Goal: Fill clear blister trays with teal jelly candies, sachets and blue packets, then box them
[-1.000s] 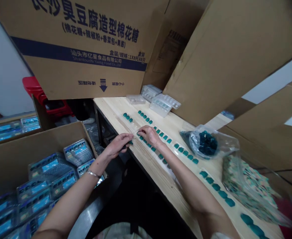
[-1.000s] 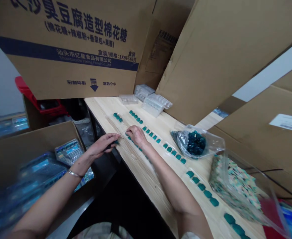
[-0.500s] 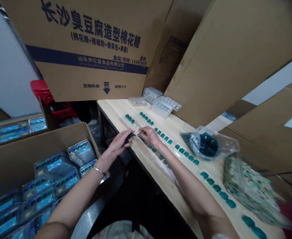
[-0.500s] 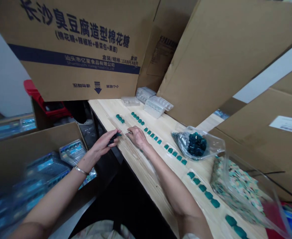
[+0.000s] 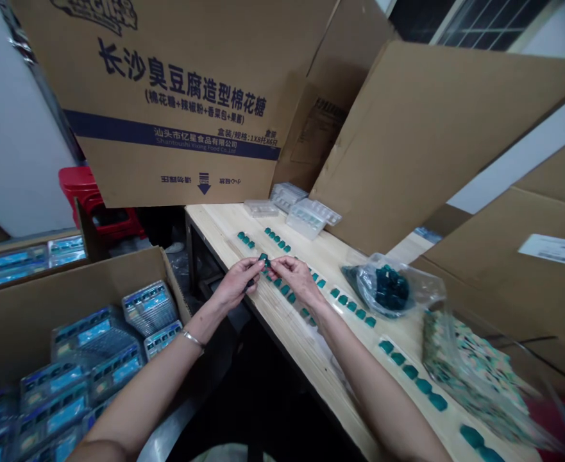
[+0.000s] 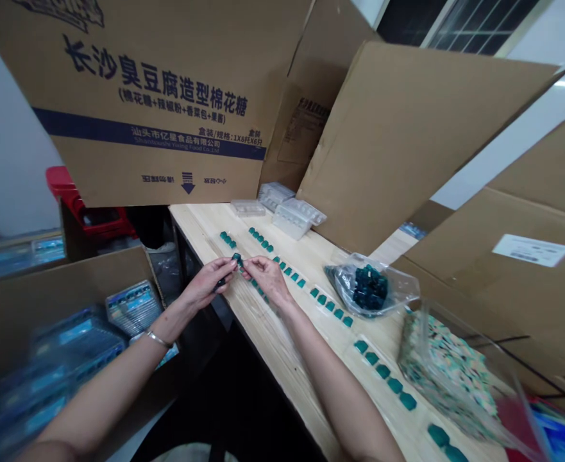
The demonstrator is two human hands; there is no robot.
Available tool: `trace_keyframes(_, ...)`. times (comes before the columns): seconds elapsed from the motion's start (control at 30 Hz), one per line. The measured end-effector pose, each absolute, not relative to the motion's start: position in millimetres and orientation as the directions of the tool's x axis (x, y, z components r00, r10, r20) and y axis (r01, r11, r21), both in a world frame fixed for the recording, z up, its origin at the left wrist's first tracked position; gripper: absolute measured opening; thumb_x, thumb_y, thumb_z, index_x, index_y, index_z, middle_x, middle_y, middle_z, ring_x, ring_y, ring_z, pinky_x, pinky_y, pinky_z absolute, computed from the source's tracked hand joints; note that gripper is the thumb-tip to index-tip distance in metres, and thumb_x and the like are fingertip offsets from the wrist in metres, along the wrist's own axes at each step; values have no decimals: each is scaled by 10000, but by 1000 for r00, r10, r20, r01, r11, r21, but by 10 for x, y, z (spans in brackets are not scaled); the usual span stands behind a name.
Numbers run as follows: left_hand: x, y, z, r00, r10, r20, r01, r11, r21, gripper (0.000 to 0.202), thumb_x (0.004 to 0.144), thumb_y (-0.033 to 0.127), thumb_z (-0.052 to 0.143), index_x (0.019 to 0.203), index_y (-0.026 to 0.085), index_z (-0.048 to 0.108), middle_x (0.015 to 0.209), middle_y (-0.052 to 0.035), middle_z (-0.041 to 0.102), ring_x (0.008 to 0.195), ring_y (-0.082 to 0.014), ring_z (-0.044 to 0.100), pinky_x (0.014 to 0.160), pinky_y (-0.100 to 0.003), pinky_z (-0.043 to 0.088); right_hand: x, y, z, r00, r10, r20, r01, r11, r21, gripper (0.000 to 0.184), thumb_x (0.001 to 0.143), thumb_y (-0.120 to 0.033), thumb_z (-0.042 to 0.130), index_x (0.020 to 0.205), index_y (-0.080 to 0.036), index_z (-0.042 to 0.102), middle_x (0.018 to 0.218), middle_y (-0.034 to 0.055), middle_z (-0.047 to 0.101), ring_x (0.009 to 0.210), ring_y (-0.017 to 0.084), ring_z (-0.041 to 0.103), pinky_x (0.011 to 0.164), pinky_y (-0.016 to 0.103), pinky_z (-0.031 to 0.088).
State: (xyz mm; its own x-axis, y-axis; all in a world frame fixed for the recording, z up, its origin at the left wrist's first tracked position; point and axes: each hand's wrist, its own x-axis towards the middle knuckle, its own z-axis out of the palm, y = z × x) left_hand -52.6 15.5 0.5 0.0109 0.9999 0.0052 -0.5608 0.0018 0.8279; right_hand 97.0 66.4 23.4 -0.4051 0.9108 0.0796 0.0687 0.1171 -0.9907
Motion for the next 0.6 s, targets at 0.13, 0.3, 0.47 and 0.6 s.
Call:
trace_keyframes(0.13, -440, 176, -32, -35, 999, 32, -418, -44, 907, 331, 684, 450, 717, 793, 151, 630, 558, 52, 430, 434, -42, 328, 358, -147, 241, 1013, 610, 261, -419, 886, 198, 80, 253, -964, 282, 696, -333, 705, 952, -219, 669, 758, 8, 660, 660, 139, 615, 676, 290, 493)
trace_keyframes(0.3, -389, 201, -31, -201, 972, 123, -201, -164, 966, 307, 663, 367, 745, 886, 191, 628, 678, 26, 538, 517, -81, 447, 444, -181, 329, 1065, 580, 298, -407, 806, 430, 222, 544, -809, 110, 735, -261, 645, 812, -229, 717, 871, 46, 658, 725, 161, 601, 683, 301, 482)
trace_keyframes(0.47, -400, 221, -22, -198, 916, 349, 100, -335, 937, 127, 746, 244, 663, 865, 207, 645, 843, -33, 634, 814, -160, 558, 718, -231, 413, 1093, 518, 324, -417, 751, 512, 297, 645, -704, 126, 752, -211, 594, 795, -214, 712, 794, 43, 643, 677, 152, 569, 657, 297, 467)
trace_keyframes(0.6, -368, 224, -24, -226, 896, 382, 185, -345, 920, 64, 750, 226, 639, 807, 206, 618, 765, -21, 613, 736, -161, 543, 685, -240, 406, 1096, 508, 280, -370, 801, 471, 301, 583, -755, 128, 711, -188, 587, 771, -199, 699, 791, 39, 650, 662, 146, 578, 663, 292, 477)
